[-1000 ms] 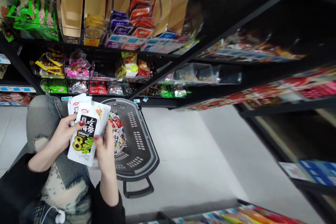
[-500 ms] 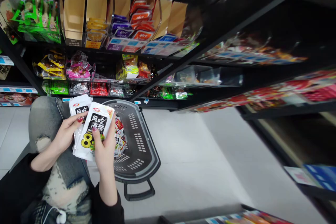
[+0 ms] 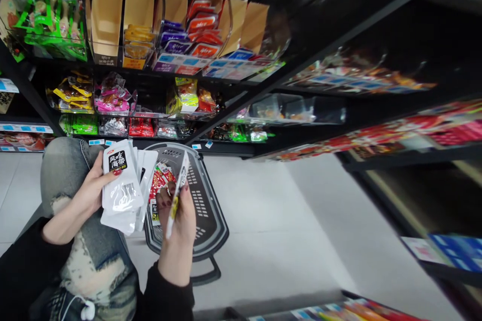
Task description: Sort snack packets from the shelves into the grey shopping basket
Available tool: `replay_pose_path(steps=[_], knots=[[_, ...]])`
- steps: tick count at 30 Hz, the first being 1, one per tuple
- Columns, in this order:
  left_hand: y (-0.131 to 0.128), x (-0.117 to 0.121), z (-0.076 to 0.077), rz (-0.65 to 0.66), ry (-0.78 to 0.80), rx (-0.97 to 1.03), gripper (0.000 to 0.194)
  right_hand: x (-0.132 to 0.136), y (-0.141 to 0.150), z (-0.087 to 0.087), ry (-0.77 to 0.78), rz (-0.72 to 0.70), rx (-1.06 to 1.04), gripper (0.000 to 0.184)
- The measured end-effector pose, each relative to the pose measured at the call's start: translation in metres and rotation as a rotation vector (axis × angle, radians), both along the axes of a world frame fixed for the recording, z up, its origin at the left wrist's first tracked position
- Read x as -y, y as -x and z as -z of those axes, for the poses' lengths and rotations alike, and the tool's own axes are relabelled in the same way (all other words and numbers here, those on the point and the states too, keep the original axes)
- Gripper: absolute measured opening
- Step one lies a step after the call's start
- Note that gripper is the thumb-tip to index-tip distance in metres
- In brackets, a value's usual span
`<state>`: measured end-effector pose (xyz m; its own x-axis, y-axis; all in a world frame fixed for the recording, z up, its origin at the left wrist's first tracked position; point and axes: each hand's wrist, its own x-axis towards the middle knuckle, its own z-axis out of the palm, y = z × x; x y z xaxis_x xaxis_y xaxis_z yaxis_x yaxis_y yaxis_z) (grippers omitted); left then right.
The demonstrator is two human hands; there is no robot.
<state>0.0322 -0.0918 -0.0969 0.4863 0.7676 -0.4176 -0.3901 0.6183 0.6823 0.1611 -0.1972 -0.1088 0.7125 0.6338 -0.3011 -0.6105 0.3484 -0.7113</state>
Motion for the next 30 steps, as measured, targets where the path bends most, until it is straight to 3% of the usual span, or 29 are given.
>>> replay_pose_path(steps=[3, 6, 9, 14, 22, 26, 30], knots=[[0.001, -0.001, -0.005, 0.067, 0.066, 0.022, 0.060, -0.001, 0.002, 0.007, -0.338, 0.004, -0.199, 0.017], [0.004, -0.002, -0.009, 0.097, 0.177, 0.022, 0.041, -0.006, 0.008, 0.009, -0.455, 0.051, -0.261, 0.020], [0.006, -0.003, -0.011, 0.076, 0.288, 0.079, 0.039, -0.010, 0.011, 0.006, -0.382, 0.018, -0.259, 0.018], [0.007, -0.005, -0.013, 0.140, 0.415, 0.125, 0.018, -0.012, 0.012, 0.001, -0.256, -0.008, -0.189, 0.021], [0.008, -0.004, -0.012, 0.133, 0.354, 0.164, 0.023, -0.014, 0.010, 0.007, -0.214, -0.058, -0.088, 0.012], [0.008, -0.003, -0.014, 0.142, 0.333, 0.161, 0.024, -0.016, 0.008, 0.012, -0.123, -0.075, -0.024, 0.011], [0.008, -0.003, -0.014, 0.150, 0.310, 0.128, 0.029, -0.016, 0.005, 0.016, -0.003, -0.193, 0.111, 0.020]])
